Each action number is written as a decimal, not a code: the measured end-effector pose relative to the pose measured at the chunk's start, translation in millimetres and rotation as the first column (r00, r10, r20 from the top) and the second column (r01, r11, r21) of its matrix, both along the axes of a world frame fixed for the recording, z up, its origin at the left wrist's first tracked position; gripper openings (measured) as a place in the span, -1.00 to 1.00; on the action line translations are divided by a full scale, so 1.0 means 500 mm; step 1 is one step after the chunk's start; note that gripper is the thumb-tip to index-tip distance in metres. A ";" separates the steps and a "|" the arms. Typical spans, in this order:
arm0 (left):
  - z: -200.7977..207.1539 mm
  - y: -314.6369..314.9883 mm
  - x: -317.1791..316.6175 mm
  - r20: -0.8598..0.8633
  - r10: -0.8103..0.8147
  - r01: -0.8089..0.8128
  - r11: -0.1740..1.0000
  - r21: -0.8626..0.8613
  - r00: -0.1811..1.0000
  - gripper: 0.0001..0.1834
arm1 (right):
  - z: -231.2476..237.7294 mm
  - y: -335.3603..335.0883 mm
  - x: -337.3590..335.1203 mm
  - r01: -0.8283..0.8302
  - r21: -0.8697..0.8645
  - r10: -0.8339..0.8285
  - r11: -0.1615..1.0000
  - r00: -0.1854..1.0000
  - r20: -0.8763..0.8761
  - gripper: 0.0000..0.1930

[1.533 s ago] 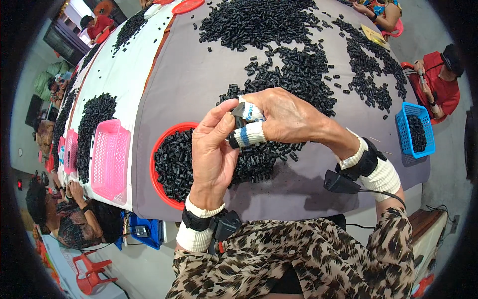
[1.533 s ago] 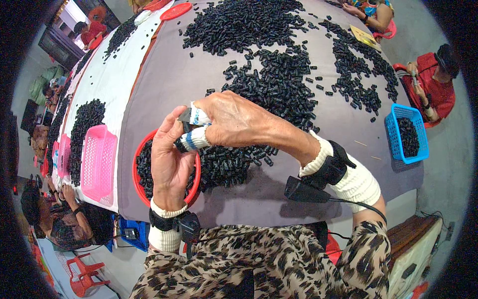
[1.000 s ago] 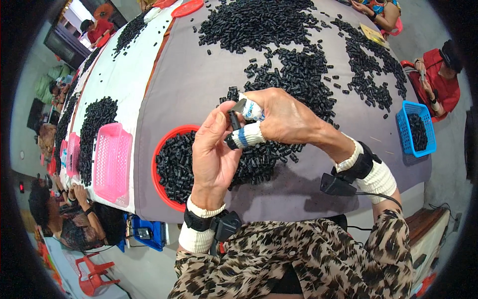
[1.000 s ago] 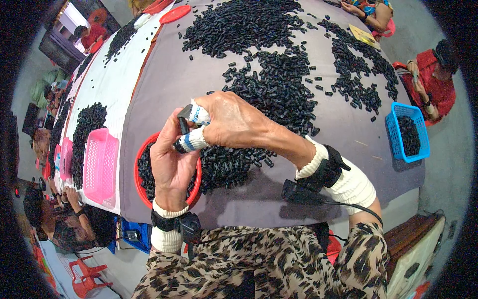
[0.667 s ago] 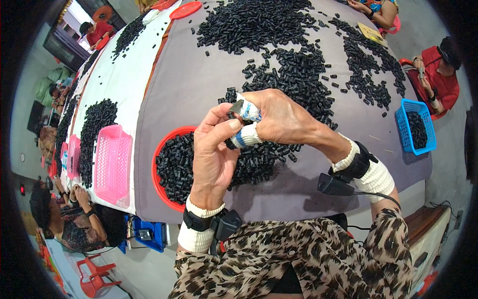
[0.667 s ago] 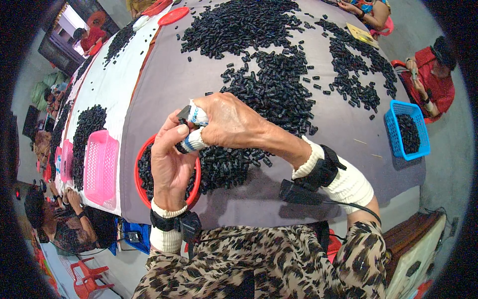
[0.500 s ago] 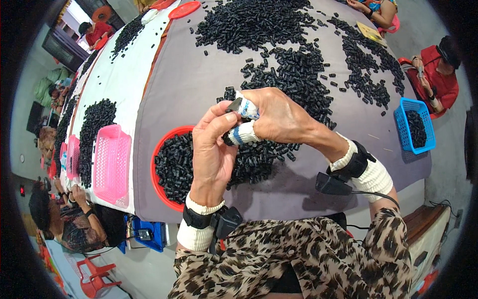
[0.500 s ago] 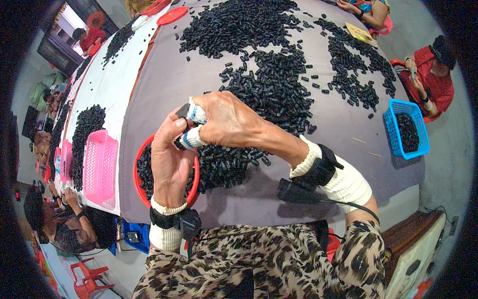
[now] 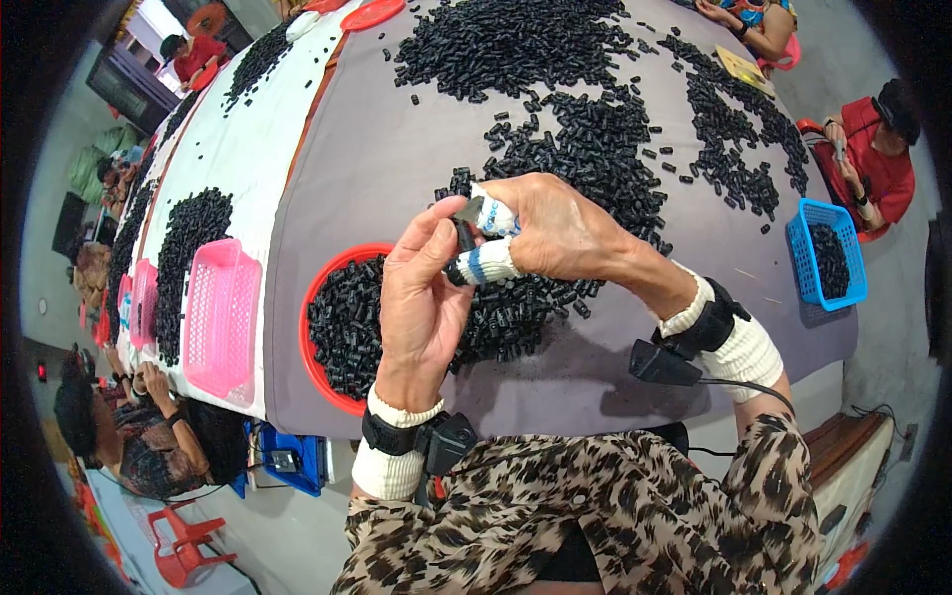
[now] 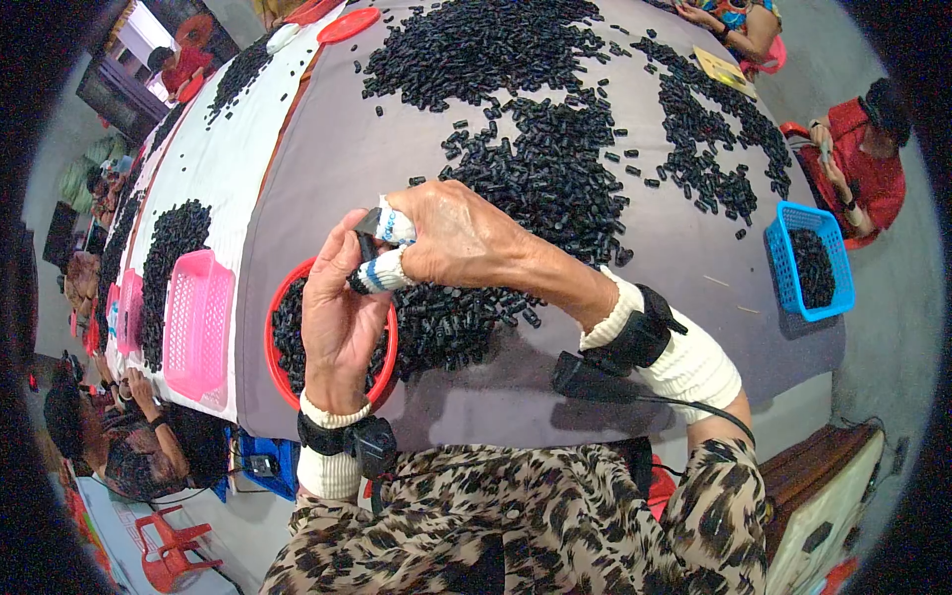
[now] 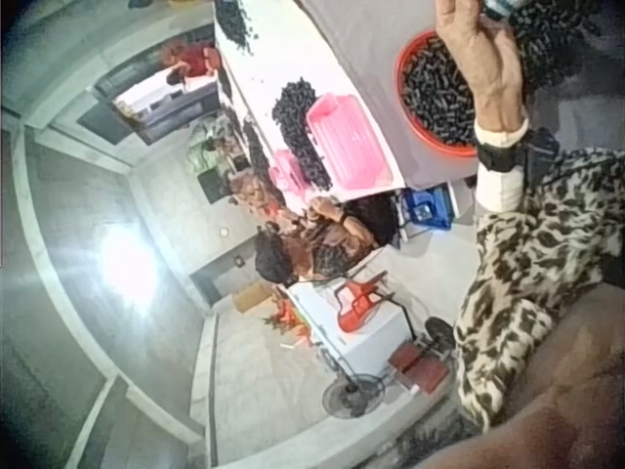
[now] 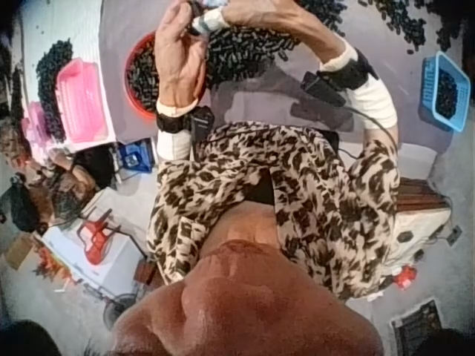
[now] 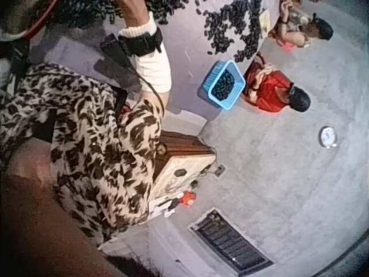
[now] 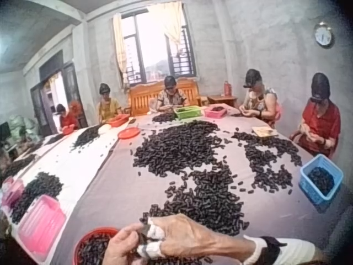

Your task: Manually sorting and organizing small black plastic components for shoe manufacturing.

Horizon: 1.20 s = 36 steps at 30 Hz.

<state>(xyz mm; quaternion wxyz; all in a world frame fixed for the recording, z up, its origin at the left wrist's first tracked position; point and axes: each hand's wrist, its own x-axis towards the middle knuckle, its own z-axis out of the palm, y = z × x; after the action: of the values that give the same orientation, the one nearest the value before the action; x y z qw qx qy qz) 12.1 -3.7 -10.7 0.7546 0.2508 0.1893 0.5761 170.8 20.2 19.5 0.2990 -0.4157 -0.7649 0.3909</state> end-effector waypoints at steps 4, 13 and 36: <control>-0.013 0.003 -0.011 0.026 -0.055 0.054 0.998 0.030 0.998 -0.74 | 0.009 0.001 -0.001 -0.056 -0.011 0.056 0.998 0.998 0.016 -0.67; 0.006 -0.004 -0.003 -0.040 0.000 0.000 1.000 0.001 0.999 -0.78 | -0.001 0.006 -0.001 -0.083 0.002 0.083 0.997 0.995 0.051 -0.67; 0.003 -0.010 -0.012 -0.025 0.021 -0.022 1.000 -0.022 0.999 -0.78 | 0.008 -0.008 -0.012 -0.046 -0.015 0.046 0.999 0.999 -0.006 -0.69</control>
<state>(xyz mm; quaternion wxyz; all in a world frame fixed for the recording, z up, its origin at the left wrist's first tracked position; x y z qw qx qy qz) 6.3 -8.7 -9.4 0.7488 0.2472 0.2077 0.5789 164.9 16.4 23.6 0.2890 -0.3991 -0.7704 0.4047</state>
